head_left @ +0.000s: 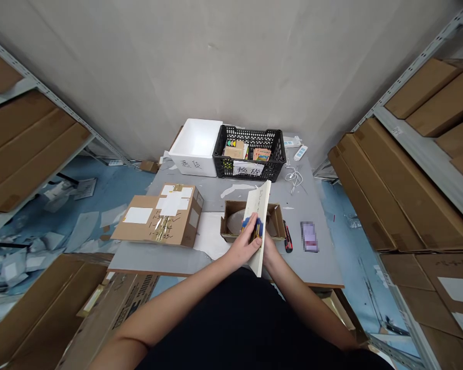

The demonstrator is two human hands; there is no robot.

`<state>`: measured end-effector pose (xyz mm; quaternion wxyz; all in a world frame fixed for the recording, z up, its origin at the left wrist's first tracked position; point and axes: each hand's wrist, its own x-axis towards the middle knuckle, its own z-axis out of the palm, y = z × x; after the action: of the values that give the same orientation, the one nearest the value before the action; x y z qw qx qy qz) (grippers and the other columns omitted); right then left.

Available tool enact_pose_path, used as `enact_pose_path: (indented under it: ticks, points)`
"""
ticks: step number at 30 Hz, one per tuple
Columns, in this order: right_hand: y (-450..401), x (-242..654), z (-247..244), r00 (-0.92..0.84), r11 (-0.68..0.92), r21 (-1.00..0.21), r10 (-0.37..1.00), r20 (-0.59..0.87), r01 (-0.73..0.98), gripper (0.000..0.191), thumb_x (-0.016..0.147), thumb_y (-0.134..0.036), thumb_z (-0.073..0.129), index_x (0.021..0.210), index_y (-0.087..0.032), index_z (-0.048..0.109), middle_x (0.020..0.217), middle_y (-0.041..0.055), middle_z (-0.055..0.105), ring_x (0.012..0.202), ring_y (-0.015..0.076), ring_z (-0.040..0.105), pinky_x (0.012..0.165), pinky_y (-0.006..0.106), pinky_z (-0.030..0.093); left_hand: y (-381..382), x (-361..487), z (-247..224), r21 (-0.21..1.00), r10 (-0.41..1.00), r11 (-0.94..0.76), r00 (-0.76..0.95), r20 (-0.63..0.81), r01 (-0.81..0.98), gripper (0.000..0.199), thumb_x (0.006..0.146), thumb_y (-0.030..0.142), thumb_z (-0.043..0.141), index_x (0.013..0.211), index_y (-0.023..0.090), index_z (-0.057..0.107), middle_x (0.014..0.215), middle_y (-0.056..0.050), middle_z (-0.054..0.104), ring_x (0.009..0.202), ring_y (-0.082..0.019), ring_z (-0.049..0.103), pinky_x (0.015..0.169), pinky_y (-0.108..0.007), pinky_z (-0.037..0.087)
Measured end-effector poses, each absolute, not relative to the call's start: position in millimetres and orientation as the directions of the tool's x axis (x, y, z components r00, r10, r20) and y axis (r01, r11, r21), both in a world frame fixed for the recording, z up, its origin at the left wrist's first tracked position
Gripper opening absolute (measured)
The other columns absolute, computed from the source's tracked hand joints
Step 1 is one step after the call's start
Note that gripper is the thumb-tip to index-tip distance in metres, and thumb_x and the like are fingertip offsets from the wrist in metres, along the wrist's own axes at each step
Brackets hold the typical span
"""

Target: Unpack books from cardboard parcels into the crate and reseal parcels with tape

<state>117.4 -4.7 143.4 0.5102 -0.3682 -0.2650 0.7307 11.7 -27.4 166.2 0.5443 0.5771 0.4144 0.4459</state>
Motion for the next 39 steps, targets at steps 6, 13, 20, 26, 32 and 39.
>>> enact_pose_path:
  ticks: [6, 13, 20, 26, 32, 39]
  points:
    - [-4, 120, 152, -0.078, -0.147, -0.814, 0.989, -0.124, -0.562, 0.067, 0.079, -0.044, 0.071, 0.140, -0.033, 0.048, 0.142, 0.0026, 0.054, 0.136, 0.0199, 0.045, 0.114, 0.038, 0.034, -23, 10, 209, 1.000, 0.978, 0.019, 0.210, -0.015, -0.018, 0.060, 0.083, 0.039, 0.066, 0.139, 0.021, 0.053, 0.137, -0.010, 0.058, 0.128, -0.032, 0.052, 0.112, -0.046, 0.038]
    - [12, 144, 166, -0.044, -0.148, -0.783, 0.987, -0.153, -0.605, 0.062, 0.076, -0.034, 0.076, 0.133, -0.026, 0.054, 0.125, 0.0067, 0.067, 0.121, 0.0229, 0.059, 0.107, 0.042, 0.042, -17, -21, 230, 0.949, 0.980, 0.183, 0.119, -0.157, -0.256, 0.050, 0.082, 0.044, 0.068, 0.123, 0.017, 0.063, 0.110, -0.011, 0.072, 0.097, -0.030, 0.069, 0.084, -0.043, 0.055]
    - [6, 169, 176, -0.168, -0.303, -0.737, 0.953, -0.254, -0.605, 0.044, 0.075, -0.034, 0.078, 0.115, -0.023, 0.064, 0.110, 0.0073, 0.074, 0.110, 0.0291, 0.066, 0.096, 0.047, 0.052, -12, -39, 205, 0.943, 0.994, 0.100, -0.019, -0.112, -0.316, 0.057, 0.083, 0.047, 0.067, 0.132, 0.020, 0.055, 0.120, -0.011, 0.068, 0.107, -0.028, 0.066, 0.092, -0.042, 0.053]
    - [-1, 171, 182, -0.140, -0.301, -0.728, 0.951, -0.275, -0.615, 0.041, 0.077, -0.035, 0.076, 0.114, -0.023, 0.065, 0.114, 0.0080, 0.073, 0.113, 0.0315, 0.065, 0.095, 0.048, 0.053, -7, -36, 190, 0.991, 0.995, -0.010, -0.097, -0.003, -0.131, 0.068, 0.084, 0.040, 0.065, 0.145, 0.023, 0.040, 0.149, -0.011, 0.046, 0.136, -0.026, 0.044, 0.110, -0.038, 0.039]
    - [-3, 175, 183, -0.102, -0.296, -0.721, 0.948, -0.301, -0.626, 0.040, 0.076, -0.038, 0.076, 0.111, -0.023, 0.067, 0.114, 0.0077, 0.073, 0.117, 0.0316, 0.062, 0.099, 0.049, 0.050, -7, -28, 180, 0.996, 0.994, -0.001, -0.106, -0.009, -0.094, 0.065, 0.088, 0.037, 0.060, 0.147, 0.022, 0.037, 0.153, -0.010, 0.039, 0.140, -0.024, 0.039, 0.114, -0.038, 0.033]
    - [-8, 169, 187, -0.264, -0.440, -0.629, 0.896, -0.357, -0.641, 0.073, 0.081, -0.079, 0.040, 0.120, -0.022, 0.065, 0.120, 0.0119, 0.070, 0.129, 0.0317, 0.053, 0.101, 0.051, 0.046, -8, -11, 175, 0.988, 0.993, 0.054, -0.101, -0.069, -0.142, 0.067, 0.086, 0.036, 0.063, 0.147, 0.024, 0.038, 0.155, -0.008, 0.037, 0.141, -0.024, 0.038, 0.113, -0.037, 0.034]
